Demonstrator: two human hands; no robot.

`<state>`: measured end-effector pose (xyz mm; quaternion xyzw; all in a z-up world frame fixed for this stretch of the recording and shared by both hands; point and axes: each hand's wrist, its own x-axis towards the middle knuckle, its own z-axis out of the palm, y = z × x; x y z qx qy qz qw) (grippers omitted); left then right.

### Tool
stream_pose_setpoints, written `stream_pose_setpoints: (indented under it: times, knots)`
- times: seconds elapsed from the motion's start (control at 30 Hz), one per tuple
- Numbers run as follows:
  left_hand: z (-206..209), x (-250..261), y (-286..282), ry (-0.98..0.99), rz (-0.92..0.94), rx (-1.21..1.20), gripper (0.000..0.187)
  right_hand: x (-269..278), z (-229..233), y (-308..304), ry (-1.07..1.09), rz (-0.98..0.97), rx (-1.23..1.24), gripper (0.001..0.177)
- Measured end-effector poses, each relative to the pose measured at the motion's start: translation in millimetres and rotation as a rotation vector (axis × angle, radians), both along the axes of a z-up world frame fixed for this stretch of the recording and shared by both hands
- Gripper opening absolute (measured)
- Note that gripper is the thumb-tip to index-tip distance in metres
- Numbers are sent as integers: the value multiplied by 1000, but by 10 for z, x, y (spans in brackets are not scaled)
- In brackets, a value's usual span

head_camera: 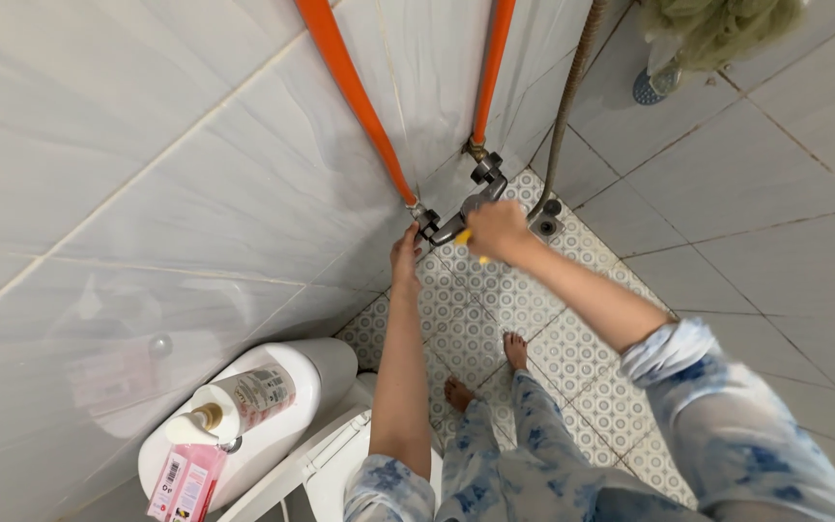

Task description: Cleaning a bathroom faucet and shower fixture using a sponge and cleaning product.

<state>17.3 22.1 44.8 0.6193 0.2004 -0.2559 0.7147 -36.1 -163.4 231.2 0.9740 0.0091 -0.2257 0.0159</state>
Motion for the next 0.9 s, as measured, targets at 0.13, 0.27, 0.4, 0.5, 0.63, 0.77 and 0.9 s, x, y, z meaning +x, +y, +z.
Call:
stream_pose_setpoints:
  times: [0.13, 0.27, 0.4, 0.5, 0.63, 0.77, 0.9]
  knots:
    - [86, -31, -1, -32, -16, 24, 74, -182, 388, -196, 67, -108, 60, 25]
    - [78, -51, -30, -65, 72, 153, 80, -587, 474, -817, 9, -423, 578, 42]
    - [667, -319, -159, -536, 126, 449, 71, -1002, 318, -1316, -172, -639, 1065, 50]
    - [1179, -438, -369, -937, 39, 557, 52, -1145, 209, -1210, -340, -704, 1258, 54]
    - [1423, -373, -540, -1146, -185, 534, 38, -1363, -192, -1067, -431, -873, 1315, 56]
    - [1517, -198, -774, -1295, -526, 594, 50, -1610, -640, -976, -467, -1188, 1448, 52]
    - [1401, -68, -958, -1255, -847, 800, 50, -1831, -791, -909, -498, -1315, 1644, 47]
